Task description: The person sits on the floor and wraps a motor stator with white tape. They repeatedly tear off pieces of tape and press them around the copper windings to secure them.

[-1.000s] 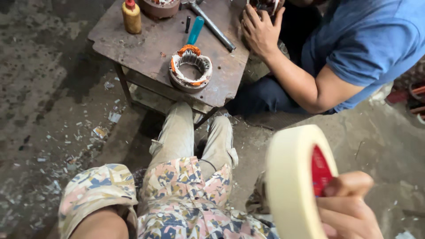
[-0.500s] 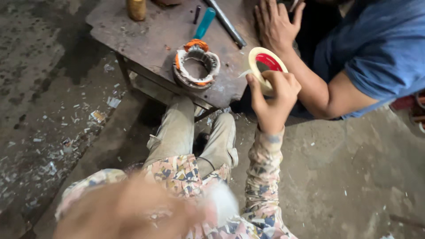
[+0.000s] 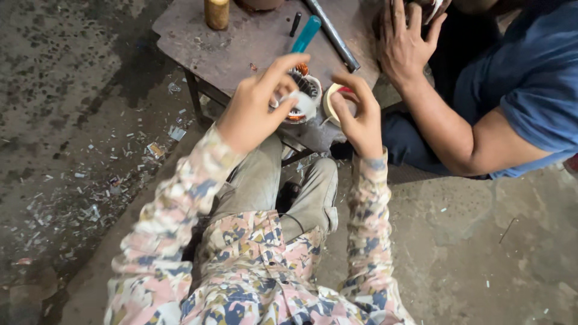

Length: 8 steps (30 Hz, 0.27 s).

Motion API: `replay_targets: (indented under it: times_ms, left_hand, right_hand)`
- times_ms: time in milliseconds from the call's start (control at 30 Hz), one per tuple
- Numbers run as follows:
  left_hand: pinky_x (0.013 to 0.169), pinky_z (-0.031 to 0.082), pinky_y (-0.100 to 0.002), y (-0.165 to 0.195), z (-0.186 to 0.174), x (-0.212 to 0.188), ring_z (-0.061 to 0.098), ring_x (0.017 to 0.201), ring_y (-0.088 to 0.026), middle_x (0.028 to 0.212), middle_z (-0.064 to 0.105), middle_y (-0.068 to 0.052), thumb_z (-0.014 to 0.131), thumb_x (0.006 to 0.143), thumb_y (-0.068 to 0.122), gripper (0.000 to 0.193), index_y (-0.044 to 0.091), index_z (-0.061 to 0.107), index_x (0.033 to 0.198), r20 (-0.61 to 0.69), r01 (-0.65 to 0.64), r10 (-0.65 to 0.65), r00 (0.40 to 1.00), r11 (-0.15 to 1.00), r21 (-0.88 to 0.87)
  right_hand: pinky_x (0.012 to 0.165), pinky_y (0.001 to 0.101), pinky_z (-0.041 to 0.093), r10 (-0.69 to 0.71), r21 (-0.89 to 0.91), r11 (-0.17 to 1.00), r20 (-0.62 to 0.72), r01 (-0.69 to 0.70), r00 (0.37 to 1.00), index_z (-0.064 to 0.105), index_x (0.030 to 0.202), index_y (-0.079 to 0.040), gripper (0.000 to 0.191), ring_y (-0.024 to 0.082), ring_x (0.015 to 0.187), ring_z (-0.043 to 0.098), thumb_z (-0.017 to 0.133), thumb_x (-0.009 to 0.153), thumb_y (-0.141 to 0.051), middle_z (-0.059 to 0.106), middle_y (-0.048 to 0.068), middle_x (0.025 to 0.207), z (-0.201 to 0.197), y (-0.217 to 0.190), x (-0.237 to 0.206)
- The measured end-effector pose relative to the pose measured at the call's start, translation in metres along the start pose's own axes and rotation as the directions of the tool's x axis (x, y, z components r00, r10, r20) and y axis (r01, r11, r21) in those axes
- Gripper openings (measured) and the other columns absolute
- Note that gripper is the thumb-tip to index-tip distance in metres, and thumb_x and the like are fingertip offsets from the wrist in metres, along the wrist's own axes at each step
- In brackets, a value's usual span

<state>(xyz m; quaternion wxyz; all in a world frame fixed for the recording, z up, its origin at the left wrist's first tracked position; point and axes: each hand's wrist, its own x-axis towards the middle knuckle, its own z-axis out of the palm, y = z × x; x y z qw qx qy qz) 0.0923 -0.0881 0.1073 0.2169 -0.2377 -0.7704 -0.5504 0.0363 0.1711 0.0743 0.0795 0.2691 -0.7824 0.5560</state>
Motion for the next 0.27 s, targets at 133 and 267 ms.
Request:
replay_targets:
  times_ms: [133,267]
  left_hand:
    - [0.074,0.059,-0.034,-0.043,0.024,0.027,0.077,0.088,-0.022,0.099,0.075,-0.009,0.069,0.099,-0.003,0.059,0.017,0.048,0.150,-0.025,-0.042,0.041,0.999,0.999,-0.019]
    - [0.073,0.061,-0.033,-0.084,0.032,0.036,0.080,0.087,-0.023,0.098,0.076,-0.013,0.067,0.096,-0.002,0.062,0.017,0.045,0.151,-0.100,0.021,-0.027,0.995,0.998,-0.055]
  right_hand:
    - [0.096,0.0292,0.054,0.111,0.114,0.985,0.178,-0.132,0.978,0.063,0.129,0.002,0.034,0.016,0.116,0.065,0.074,0.101,-0.013,0.069,0.007,0.122,0.021,0.022,0.042]
    - [0.098,0.0347,0.054,0.135,0.124,0.978,0.216,-0.165,0.967,0.066,0.134,0.005,0.041,0.020,0.116,0.065,0.080,0.101,-0.014,0.072,0.015,0.121,0.021,0.087,0.068]
